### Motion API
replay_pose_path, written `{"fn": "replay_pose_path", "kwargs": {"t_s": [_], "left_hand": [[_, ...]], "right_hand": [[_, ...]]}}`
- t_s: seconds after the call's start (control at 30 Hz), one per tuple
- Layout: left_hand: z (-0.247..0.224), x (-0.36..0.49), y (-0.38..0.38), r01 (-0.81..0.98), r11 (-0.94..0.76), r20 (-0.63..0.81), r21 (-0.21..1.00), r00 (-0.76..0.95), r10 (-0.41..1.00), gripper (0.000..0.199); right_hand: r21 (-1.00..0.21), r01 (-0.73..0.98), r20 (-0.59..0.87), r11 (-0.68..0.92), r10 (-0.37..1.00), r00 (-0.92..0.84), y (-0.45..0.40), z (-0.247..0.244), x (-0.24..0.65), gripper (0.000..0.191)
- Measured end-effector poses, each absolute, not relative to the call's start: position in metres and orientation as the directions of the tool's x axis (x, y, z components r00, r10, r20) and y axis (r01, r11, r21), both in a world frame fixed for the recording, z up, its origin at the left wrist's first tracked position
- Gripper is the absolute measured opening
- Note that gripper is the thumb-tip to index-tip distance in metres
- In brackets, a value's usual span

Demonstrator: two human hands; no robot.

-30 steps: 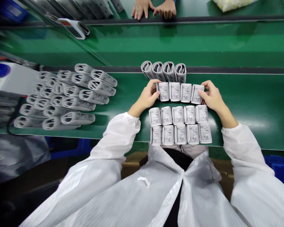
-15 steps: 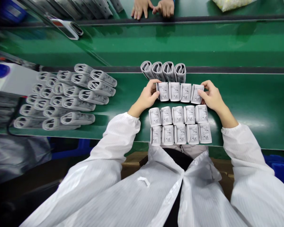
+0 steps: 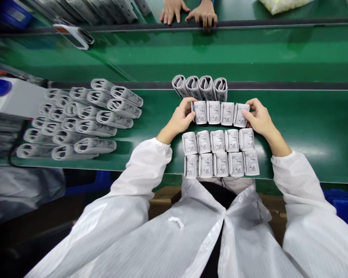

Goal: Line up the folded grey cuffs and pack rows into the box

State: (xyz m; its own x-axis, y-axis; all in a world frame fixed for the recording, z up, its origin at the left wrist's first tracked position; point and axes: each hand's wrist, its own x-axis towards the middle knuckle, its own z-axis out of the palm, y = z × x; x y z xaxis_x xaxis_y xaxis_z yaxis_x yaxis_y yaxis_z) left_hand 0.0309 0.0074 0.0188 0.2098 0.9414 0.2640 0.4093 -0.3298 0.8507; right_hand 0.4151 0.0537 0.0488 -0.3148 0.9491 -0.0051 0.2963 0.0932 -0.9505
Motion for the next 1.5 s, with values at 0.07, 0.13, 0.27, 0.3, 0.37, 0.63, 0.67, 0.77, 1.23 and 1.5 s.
{"fn": "replay_pose_path", "kwargs": {"t_s": [0.07, 0.13, 0.27, 0.3, 0.37, 0.63, 0.67, 0.77, 1.23, 1.5], "left_hand": [[0.0189, 0.0311, 0.0072, 0.409, -0.324, 0.259, 0.853, 0.207, 0.943, 0.051], [0.0186, 0.0312, 0.0071, 0.403, -0.322, 0.257, 0.857, 0.207, 0.944, 0.051], [0.017, 0.0311, 0.0073, 0.394, -0.32, 0.258, 0.862, 0.203, 0.945, 0.051], [0.0166, 0.0309, 0.0074, 0.393, -0.32, 0.259, 0.862, 0.202, 0.945, 0.05], [0.0161, 0.0307, 0.0076, 0.392, -0.322, 0.26, 0.862, 0.204, 0.944, 0.05], [0.0169, 0.0314, 0.0075, 0.404, -0.314, 0.254, 0.859, 0.197, 0.947, 0.05], [0.0169, 0.0315, 0.0075, 0.401, -0.314, 0.253, 0.861, 0.197, 0.947, 0.05], [0.0168, 0.0315, 0.0075, 0.393, -0.312, 0.251, 0.865, 0.2, 0.947, 0.05], [0.0165, 0.0298, 0.0077, 0.401, -0.321, 0.256, 0.858, 0.208, 0.944, 0.053], [0.018, 0.0327, 0.0057, 0.375, -0.312, 0.255, 0.873, 0.193, 0.947, 0.064]], "right_hand": [[-0.951, 0.295, -0.003, 0.096, 0.949, -0.317, 0.0538, 0.0488, 0.4152, 0.064], [-0.95, 0.297, -0.002, 0.096, 0.949, -0.315, 0.0538, 0.0491, 0.4153, 0.066], [-0.951, 0.296, -0.007, 0.092, 0.949, -0.316, 0.0535, 0.05, 0.4149, 0.07], [-0.951, 0.294, -0.006, 0.092, 0.949, -0.316, 0.0534, 0.0503, 0.4147, 0.071], [-0.952, 0.292, -0.007, 0.089, 0.95, -0.312, 0.0532, 0.0509, 0.4141, 0.071], [-0.947, 0.31, -0.012, 0.085, 0.954, -0.299, 0.0516, 0.0556, 0.4125, 0.067], [-0.948, 0.307, -0.012, 0.085, 0.954, -0.299, 0.0516, 0.0555, 0.4125, 0.067], [-0.949, 0.305, -0.017, 0.08, 0.953, -0.302, 0.0522, 0.0541, 0.4131, 0.067], [-0.948, 0.306, -0.007, 0.093, 0.951, -0.309, 0.0521, 0.0537, 0.4129, 0.065], [-0.951, 0.3, -0.021, 0.079, 0.949, -0.315, 0.0505, 0.055, 0.4121, 0.073]]}}
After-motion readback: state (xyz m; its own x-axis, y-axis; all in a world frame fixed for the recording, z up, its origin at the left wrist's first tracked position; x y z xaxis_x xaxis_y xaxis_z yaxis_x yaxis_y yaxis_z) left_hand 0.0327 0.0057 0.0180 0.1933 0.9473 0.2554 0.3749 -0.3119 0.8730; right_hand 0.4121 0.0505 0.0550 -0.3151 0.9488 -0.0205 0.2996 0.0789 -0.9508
